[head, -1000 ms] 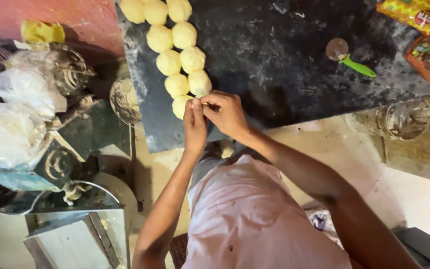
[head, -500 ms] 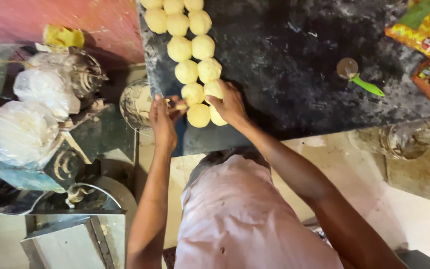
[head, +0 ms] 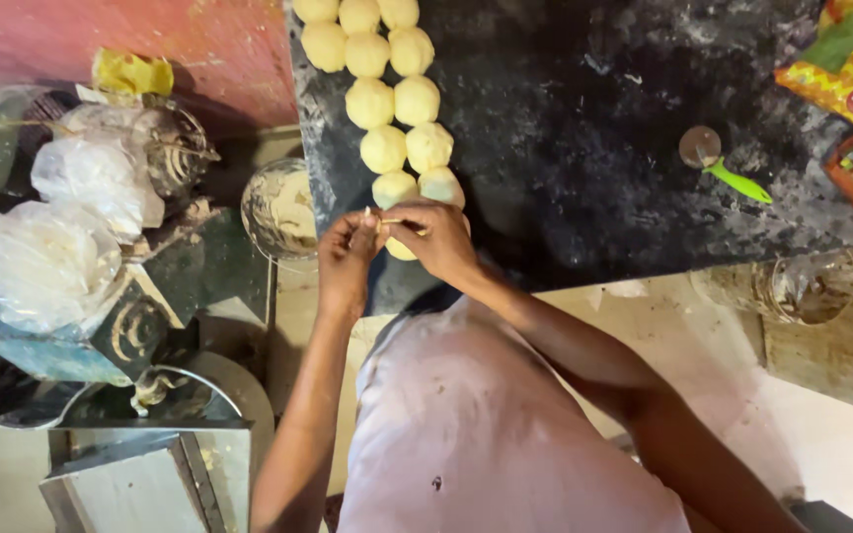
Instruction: The person shapes dough by hand into several round balls on a counter, then places the balls into a rectangular metal tray.
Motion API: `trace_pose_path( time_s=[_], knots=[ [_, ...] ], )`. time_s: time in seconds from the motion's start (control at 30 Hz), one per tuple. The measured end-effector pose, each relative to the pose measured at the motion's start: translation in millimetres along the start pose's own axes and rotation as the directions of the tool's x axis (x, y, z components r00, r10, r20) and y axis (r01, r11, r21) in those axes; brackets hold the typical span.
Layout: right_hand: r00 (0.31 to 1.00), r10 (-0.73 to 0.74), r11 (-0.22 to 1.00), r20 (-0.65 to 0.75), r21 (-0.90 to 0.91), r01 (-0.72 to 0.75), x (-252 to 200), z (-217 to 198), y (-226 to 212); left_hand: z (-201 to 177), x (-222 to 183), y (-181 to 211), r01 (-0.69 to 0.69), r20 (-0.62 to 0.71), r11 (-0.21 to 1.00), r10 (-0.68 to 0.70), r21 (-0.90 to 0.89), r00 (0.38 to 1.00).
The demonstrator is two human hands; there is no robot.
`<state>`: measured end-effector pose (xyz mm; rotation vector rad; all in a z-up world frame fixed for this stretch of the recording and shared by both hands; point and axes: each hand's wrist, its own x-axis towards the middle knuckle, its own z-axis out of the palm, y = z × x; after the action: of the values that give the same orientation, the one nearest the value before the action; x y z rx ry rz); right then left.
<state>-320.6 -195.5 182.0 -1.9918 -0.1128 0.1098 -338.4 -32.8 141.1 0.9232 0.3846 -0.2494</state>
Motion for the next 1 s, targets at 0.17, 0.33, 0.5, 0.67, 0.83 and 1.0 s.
trace_pose_path(
  time_s=[0.17,0.33,0.5,0.67,0.83,1.0],
  knots=[
    [1.0,-0.005,1.0,0.004,0.028,0.005,12,-8,9,-11,-5,-1,-0.173,0.078,0.655,0.172,0.736,0.982],
    [0.945,-0.325,0.931,0.042,-0.164,0.327,66,-43,12,-57,-16,-2,-0.185,0.036,0.818,0.197,0.545,0.98],
    [0.626,-0.464,0.624,0.627,-0.271,0.733,97,4,35,-81,-5,-1,-0.186,-0.137,0.948,0.226,0.258,0.964],
    [0.5,-0.492,0.329,0.712,-0.38,0.865,96,4,47,-68,-22,4,-0.177,-0.138,0.924,0.235,0.339,0.962],
    [0.512,-0.384,0.295,0.769,-0.423,0.857,96,7,42,-65,-38,-5,-0.169,-0.192,0.973,0.197,0.155,0.962],
    [0.54,-0.381,0.316,0.75,-0.443,0.839,89,-1,1,-61,-48,-4,-0.164,-0.192,0.985,0.171,0.052,0.966]
  ],
)
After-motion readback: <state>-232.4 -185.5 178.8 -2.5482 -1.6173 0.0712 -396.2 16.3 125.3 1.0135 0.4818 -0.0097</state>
